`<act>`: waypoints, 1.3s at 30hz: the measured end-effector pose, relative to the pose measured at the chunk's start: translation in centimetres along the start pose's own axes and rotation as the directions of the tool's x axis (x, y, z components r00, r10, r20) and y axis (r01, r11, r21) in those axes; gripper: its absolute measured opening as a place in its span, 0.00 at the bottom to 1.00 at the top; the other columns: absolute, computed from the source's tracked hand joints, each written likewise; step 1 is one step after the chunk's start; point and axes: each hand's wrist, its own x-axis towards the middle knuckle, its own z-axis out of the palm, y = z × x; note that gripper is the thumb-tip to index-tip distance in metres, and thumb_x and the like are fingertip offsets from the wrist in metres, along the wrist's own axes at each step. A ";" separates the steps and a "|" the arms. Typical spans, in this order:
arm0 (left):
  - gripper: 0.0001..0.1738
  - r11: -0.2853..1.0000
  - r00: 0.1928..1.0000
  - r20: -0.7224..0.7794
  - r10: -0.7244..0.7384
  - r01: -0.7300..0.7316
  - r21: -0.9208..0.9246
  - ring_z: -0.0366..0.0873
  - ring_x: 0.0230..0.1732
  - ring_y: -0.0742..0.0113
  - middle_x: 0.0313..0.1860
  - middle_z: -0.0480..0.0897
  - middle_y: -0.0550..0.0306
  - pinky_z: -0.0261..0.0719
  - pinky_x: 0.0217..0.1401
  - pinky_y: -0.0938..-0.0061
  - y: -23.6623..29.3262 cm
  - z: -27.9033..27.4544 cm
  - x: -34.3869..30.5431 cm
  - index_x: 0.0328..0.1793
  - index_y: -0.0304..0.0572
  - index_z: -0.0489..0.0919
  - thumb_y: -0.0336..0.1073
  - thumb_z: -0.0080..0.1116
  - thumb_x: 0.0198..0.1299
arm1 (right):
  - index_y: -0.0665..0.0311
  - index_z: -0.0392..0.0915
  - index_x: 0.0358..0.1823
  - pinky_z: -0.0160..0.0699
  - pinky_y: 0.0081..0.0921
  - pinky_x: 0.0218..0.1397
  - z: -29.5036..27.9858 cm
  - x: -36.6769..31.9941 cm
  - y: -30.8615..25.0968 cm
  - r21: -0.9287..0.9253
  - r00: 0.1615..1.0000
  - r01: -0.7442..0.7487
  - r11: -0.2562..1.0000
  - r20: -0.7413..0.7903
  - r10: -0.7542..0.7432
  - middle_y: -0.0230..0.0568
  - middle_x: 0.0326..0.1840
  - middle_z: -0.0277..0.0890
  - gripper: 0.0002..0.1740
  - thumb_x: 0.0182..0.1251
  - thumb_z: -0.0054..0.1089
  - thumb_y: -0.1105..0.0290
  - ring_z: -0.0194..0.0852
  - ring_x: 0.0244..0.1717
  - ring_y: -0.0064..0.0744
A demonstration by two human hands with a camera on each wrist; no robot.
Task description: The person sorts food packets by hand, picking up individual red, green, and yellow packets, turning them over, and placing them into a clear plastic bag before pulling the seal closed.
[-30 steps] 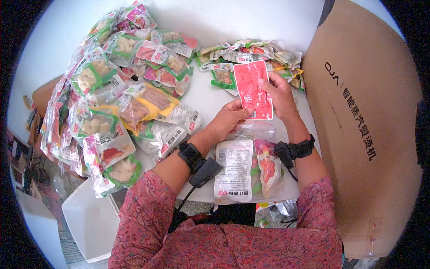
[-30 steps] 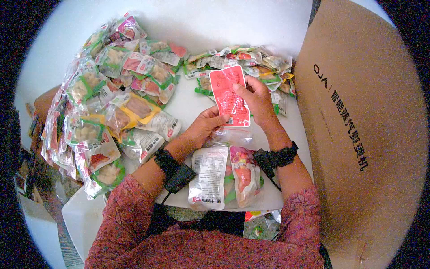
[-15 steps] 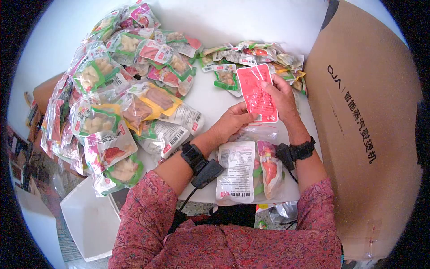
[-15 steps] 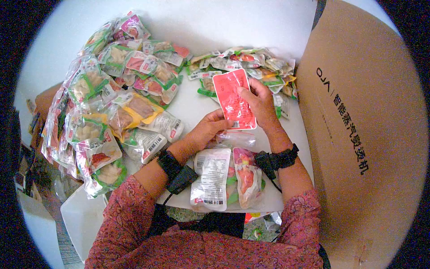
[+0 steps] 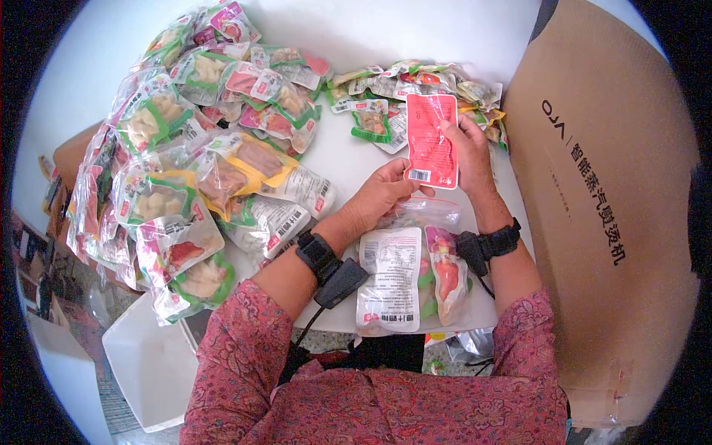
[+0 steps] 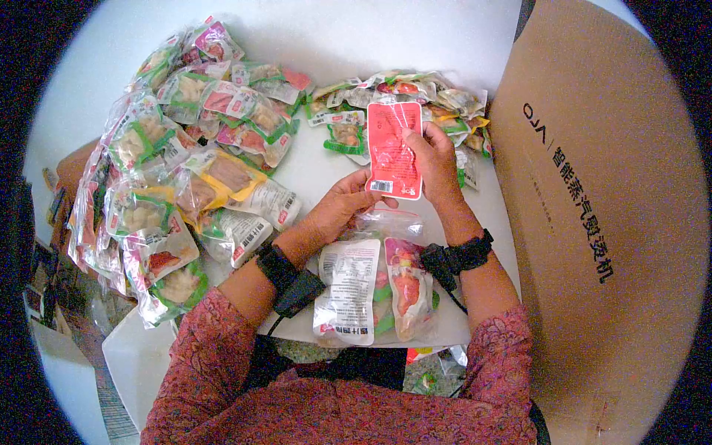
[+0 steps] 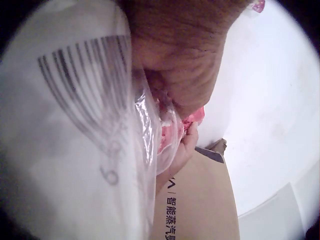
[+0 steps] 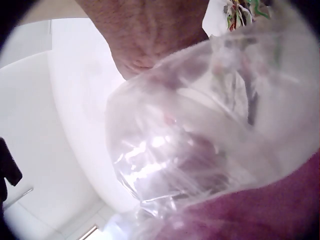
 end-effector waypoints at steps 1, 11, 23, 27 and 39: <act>0.19 1.000 1.000 -0.002 -0.014 0.014 -0.012 0.72 0.23 0.81 0.36 0.79 0.59 0.67 0.21 0.88 0.1 0.0 -0.1 0.56 0.45 0.66 0.34 0.50 0.57 | 0.66 0.72 0.31 0.69 0.16 0.28 0.0 0.0 0.0 0.007 1.000 -0.001 1.000 0.000 0.001 0.31 0.26 0.71 0.08 0.58 0.54 0.68 0.68 0.25 0.17; 0.11 0.998 0.995 -0.083 -0.062 0.062 -0.001 0.68 0.17 0.83 0.32 0.80 0.60 0.61 0.14 0.90 0.1 0.1 -0.2 0.47 0.45 0.71 0.32 0.49 0.58 | 0.66 0.71 0.32 0.70 0.17 0.29 -0.1 0.1 0.1 0.050 1.000 -0.017 0.999 0.008 0.016 0.31 0.27 0.71 0.07 0.59 0.53 0.69 0.69 0.26 0.17; 0.11 0.994 0.993 -0.083 -0.087 0.080 -0.075 0.68 0.16 0.84 0.32 0.80 0.60 0.60 0.12 0.90 0.1 0.1 -0.2 0.46 0.46 0.72 0.31 0.51 0.56 | 0.67 0.71 0.33 0.71 0.17 0.30 -0.1 0.2 0.5 0.027 1.000 -0.015 1.000 0.011 0.015 0.32 0.28 0.71 0.08 0.59 0.52 0.69 0.69 0.26 0.18; 0.09 0.995 0.993 -0.097 -0.068 0.061 -0.081 0.66 0.14 0.84 0.31 0.81 0.60 0.59 0.11 0.89 -0.4 -0.2 0.2 0.44 0.46 0.73 0.33 0.51 0.56 | 0.67 0.71 0.33 0.72 0.17 0.30 -0.2 0.2 0.5 0.033 1.000 -0.021 0.999 0.021 0.020 0.32 0.28 0.72 0.08 0.59 0.52 0.69 0.70 0.26 0.18; 0.10 0.993 0.984 -0.139 -0.111 0.104 -0.061 0.63 0.11 0.85 0.28 0.81 0.60 0.55 0.09 0.89 -0.1 0.0 0.1 0.41 0.46 0.75 0.39 0.46 0.60 | 0.67 0.72 0.34 0.71 0.17 0.29 -0.2 0.1 0.5 0.014 0.999 -0.034 0.999 0.019 0.034 0.31 0.27 0.72 0.08 0.58 0.53 0.69 0.69 0.26 0.17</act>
